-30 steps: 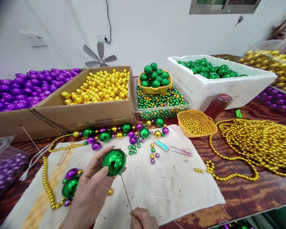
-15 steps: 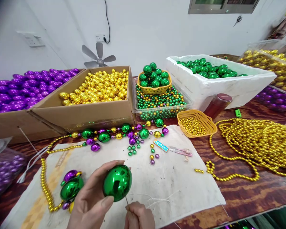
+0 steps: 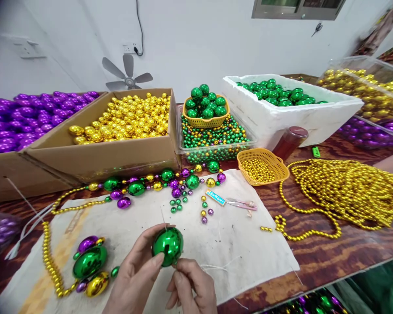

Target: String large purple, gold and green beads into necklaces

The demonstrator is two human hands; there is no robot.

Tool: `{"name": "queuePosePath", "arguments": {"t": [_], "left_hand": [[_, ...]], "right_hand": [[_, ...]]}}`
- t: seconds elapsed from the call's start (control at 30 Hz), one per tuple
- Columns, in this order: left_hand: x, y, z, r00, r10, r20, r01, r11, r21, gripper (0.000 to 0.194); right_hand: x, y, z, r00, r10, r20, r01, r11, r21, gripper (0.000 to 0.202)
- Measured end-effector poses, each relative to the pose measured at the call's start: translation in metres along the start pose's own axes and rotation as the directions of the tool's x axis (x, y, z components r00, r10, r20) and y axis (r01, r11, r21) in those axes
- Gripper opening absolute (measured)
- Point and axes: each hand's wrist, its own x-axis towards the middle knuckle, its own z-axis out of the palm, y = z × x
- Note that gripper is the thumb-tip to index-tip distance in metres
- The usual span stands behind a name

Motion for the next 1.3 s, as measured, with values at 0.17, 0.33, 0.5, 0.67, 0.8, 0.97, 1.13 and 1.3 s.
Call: {"name": "queuePosePath", "arguments": {"t": [0.17,0.33,0.5,0.67,0.8,0.97,1.13,1.3], "left_hand": [[0.007,-0.009,0.003,1.000,0.002,-0.022,-0.001,0.999,0.044,0.046],[0.010,-0.024,0.008,0.994,-0.049,0.101,0.031,0.984,0.176,0.046],[0.031,-0.024,0.004,0.968,-0.091,0.233,-0.015,0.908,0.420,0.038],[0.075,-0.016,-0.009,0.949,0.253,0.188,-0.296,0.509,0.808,0.029],[0.091,-0.022,0.001,0.896,0.253,0.364,-0.427,0.272,0.862,0.024],[0.085,-0.042,0.035,0.824,0.146,0.547,-0.566,0.243,0.788,0.019],[0.086,-0.062,0.045,0.823,0.131,0.553,-0.568,0.180,0.803,0.025],[0.090,-0.058,0.034,0.894,0.192,0.406,-0.444,0.514,0.734,0.016]], "right_hand": [[0.000,0.000,-0.023,0.992,0.102,0.070,-0.105,0.994,0.041,0.037],[0.003,0.001,-0.040,0.955,0.298,-0.003,-0.293,0.941,0.172,0.036],[0.004,-0.010,-0.057,0.963,0.264,-0.045,-0.257,0.959,0.118,0.034],[0.002,-0.014,-0.071,0.980,0.196,-0.029,-0.195,0.980,0.023,0.031],[0.000,-0.007,-0.076,0.984,0.179,0.013,-0.179,0.983,0.042,0.028],[-0.005,-0.004,-0.083,0.993,0.116,0.002,-0.116,0.991,0.071,0.030],[-0.006,-0.005,-0.084,0.983,0.168,-0.075,-0.160,0.983,0.095,0.032],[-0.005,-0.003,-0.084,0.972,0.201,-0.120,-0.186,0.975,0.122,0.034]]}}
